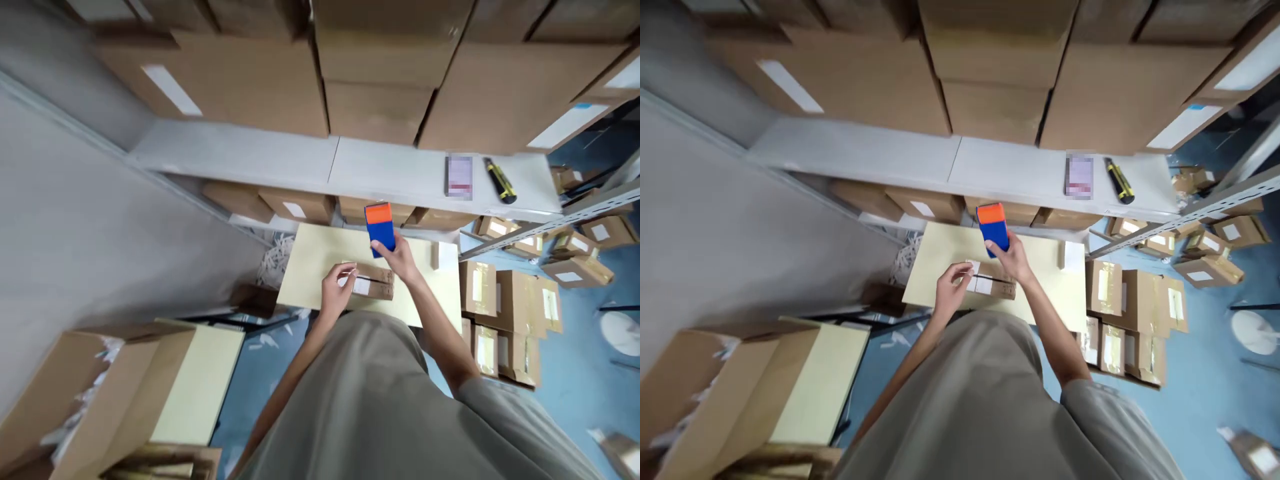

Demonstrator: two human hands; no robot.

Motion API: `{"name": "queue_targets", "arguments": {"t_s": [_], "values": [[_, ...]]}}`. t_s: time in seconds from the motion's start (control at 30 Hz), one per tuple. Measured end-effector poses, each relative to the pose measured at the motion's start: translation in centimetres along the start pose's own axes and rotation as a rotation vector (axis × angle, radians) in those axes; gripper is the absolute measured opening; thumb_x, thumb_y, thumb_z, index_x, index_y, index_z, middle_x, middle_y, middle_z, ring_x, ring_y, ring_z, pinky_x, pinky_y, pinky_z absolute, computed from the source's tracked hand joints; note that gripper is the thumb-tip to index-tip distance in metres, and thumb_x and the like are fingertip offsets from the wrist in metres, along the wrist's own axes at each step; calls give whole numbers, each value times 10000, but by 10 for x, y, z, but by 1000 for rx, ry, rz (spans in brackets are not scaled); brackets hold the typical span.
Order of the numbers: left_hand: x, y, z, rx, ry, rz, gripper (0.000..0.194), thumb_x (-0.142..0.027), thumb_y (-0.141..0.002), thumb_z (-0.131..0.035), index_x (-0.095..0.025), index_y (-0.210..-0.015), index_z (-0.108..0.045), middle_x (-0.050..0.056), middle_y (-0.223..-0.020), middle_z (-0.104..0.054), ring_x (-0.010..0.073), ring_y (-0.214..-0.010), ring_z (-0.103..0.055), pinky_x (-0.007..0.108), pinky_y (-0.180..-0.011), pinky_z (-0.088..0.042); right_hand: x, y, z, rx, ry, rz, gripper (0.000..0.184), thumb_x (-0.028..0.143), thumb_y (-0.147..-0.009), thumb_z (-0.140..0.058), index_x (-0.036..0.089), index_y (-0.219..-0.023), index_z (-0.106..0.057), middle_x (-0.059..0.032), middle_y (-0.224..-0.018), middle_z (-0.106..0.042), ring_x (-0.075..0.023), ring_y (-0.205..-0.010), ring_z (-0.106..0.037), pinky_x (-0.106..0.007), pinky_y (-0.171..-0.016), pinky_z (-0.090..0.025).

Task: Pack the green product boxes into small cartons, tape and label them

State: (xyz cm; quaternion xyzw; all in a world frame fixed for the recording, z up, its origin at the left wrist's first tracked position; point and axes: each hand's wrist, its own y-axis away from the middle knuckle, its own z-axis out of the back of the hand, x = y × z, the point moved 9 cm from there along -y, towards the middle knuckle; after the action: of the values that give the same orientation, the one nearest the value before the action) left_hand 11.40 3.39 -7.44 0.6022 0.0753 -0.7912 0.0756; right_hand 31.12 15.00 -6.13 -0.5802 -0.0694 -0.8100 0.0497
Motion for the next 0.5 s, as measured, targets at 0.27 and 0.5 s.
{"name": "queue_targets", "arguments": {"t_s": [0.27,0.5], "values": [[19,51,-7,152,-52,106,300,-517,-1032,-714,-229,-1030,-798,72,-1043,-834,213,-890,-753,338,-833,-610,-41,101,-76,255,-194,-231,665,883,-905,-660,239,-1072,-678,-81,-990,-757,-273,-952,-727,-395,-879,-626],[35,26,40,47,148,202,570,-614,-921,-829,-236,-1340,-751,122,-1364,-787,241,-1073,-757,368,-912,-599,-50,108,-76,437,-224,-245,708,853,-838,-812,237,-1159,-669,-78,-1019,-770,-276,-925,-725,-420,-869,-628]]}}
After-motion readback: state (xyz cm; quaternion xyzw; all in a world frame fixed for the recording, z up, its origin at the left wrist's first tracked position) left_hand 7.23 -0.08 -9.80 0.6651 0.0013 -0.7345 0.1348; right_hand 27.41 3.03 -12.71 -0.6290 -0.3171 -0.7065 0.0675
